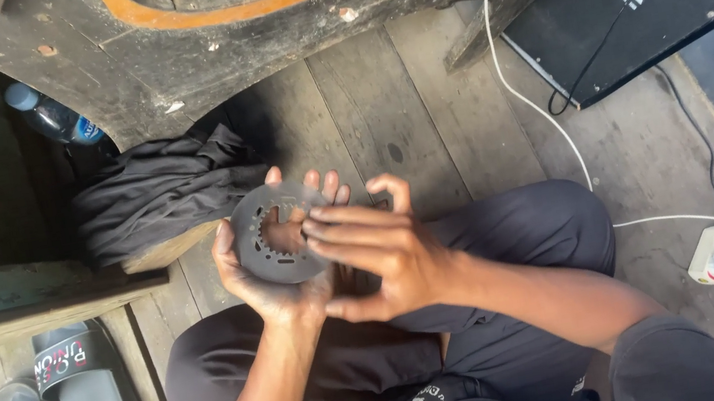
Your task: Sanding the edges and surface of a circular metal disc using a small piece of sandpaper to smooth the finish.
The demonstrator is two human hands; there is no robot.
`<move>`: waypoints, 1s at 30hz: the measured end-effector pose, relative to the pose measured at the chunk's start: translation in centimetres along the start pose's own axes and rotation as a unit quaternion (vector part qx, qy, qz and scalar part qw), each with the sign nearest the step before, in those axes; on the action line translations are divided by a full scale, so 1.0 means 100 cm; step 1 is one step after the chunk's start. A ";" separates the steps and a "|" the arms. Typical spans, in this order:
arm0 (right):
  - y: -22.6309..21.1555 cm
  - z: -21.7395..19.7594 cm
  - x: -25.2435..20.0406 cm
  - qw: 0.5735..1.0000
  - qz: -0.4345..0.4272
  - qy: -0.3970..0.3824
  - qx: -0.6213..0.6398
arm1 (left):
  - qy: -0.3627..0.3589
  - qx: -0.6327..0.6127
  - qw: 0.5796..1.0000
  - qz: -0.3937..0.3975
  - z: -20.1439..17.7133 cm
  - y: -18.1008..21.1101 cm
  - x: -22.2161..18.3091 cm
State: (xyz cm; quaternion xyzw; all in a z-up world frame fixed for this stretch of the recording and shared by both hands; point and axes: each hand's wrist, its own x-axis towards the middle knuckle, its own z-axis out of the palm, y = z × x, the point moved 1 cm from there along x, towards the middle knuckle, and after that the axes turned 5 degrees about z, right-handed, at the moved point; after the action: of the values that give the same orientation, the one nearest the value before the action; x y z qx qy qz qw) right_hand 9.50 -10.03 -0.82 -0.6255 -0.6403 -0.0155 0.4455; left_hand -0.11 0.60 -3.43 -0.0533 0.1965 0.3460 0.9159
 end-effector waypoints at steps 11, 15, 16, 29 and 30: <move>-0.002 0.005 0.001 1.000 -0.001 -0.003 0.031 | 0.024 0.014 1.000 0.005 0.009 0.005 -0.008; 0.009 0.002 0.004 1.000 0.013 0.004 0.018 | 0.014 0.007 1.000 0.004 0.003 0.002 -0.002; 0.000 0.004 0.001 1.000 0.012 0.005 0.018 | 0.013 0.008 1.000 0.004 0.006 0.003 -0.006; -0.004 0.002 0.000 0.999 -0.017 -0.009 0.042 | 0.029 0.045 0.998 0.018 0.008 0.004 -0.003; -0.001 0.002 -0.001 0.999 -0.022 -0.014 0.042 | 0.023 0.048 0.998 0.017 0.008 0.004 -0.003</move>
State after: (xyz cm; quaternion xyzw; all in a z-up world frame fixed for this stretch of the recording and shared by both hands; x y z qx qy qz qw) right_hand 9.26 -10.04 -0.96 -0.5923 -0.6600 0.0101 0.4621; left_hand -0.27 0.88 -2.56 -0.0143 0.2343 0.3503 0.9067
